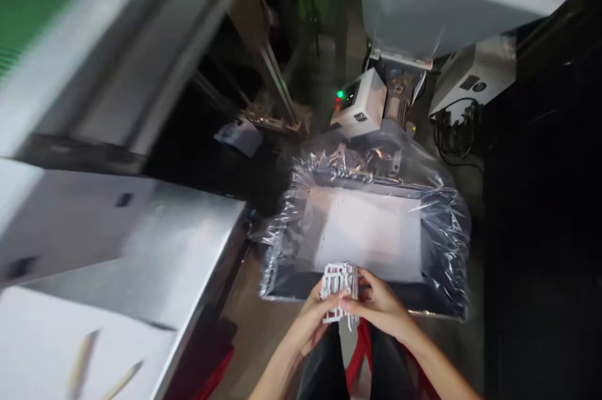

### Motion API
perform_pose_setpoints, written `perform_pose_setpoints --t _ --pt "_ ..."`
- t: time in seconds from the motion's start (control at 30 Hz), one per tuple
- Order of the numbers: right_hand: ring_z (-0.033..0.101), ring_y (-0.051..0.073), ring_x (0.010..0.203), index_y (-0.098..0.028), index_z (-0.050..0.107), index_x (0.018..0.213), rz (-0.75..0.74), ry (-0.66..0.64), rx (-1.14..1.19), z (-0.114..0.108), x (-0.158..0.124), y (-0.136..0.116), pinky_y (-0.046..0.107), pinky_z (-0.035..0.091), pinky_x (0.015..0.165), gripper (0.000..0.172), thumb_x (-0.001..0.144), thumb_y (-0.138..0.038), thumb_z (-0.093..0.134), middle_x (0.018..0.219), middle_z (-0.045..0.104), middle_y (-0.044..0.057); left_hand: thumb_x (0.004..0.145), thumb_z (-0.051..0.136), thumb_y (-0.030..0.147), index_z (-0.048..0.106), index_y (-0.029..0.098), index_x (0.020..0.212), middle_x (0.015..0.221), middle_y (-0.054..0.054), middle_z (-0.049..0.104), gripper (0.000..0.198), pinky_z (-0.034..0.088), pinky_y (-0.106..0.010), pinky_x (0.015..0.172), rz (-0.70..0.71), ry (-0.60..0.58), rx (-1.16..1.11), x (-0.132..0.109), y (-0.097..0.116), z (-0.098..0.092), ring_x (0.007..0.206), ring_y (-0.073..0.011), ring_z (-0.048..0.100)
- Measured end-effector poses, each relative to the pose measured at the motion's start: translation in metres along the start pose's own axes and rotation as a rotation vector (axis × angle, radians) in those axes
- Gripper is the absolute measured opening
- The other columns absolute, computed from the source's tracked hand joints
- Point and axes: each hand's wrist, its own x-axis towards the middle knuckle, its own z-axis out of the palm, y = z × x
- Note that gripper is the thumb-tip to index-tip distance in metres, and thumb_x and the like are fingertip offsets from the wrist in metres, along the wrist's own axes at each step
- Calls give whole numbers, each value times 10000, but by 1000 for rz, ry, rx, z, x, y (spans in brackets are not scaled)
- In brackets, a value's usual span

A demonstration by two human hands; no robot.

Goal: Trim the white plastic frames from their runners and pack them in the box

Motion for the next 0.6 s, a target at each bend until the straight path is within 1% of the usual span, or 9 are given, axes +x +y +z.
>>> perform_pose_setpoints --t 0.07,0.13,0.2,0.27,0.37,0.4,0.47,0.53,0.6 --pt "691 203 991 -135 565 1377 13 -60 145 -5 18 -4 298 607 869 729 829 -496 882 1298 607 116 630 1009 437 628 97 1231 1216 -170 694 789 569 -266 852 -28 4 7 21 10 -11 1005 -223 695" --pt "688 180 1019 -126 599 1341 17 -116 219 -11 36 -5 227 596 860 629 858 -412 881 1254 627 102 666 998 403 622 95 1224 1181 -156 706 740 580 -265 863 -35 -2 13 37 18 -22 958 -196 702" --pt "686 135 941 -119 610 1326 40 -124 230 -16 50 -4 177 591 793 556 905 -401 838 1200 635 89 668 996 423 623 81 1227 1139 -146 715 754 600 -329 921 -58 11 -2 48 23 -30 926 -211 712" --pt "672 104 896 -122 589 1343 55 -133 214 -20 60 -2 161 587 787 537 925 -374 814 1170 633 76 728 962 439 623 85 1261 1163 -146 709 724 594 -343 956 -51 17 25 53 25 -35 992 -241 715" --pt "681 132 973 -156 569 1339 49 -173 196 -22 69 4 199 605 855 540 885 -269 838 1166 624 56 822 898 429 629 108 1307 1218 -135 696 641 560 -282 996 40 47 138 56 24 -34 1145 -252 682" --pt "687 146 995 -161 570 1331 40 -174 185 -22 71 6 208 612 851 531 882 -254 837 1154 632 54 827 893 429 636 110 1296 1224 -132 694 623 557 -275 994 77 67 167 57 23 -32 1148 -249 680" --pt "699 161 997 -148 572 1313 17 -152 163 -22 75 11 218 625 824 493 901 -264 817 1132 657 64 814 901 435 647 109 1278 1234 -131 690 621 561 -298 997 129 117 186 57 21 -29 1111 -245 687" --pt "710 165 996 -134 544 1347 17 -156 174 -22 79 15 234 633 838 500 936 -287 786 1161 674 90 811 900 451 637 105 1298 1238 -139 686 653 562 -323 1000 137 147 181 58 19 -27 1086 -241 684" --pt "716 178 1034 -139 484 1410 46 -198 227 -21 80 16 264 635 891 546 961 -283 758 1221 669 113 816 895 451 621 92 1298 1229 -148 687 660 559 -311 989 122 176 175 57 19 -26 1060 -226 683"
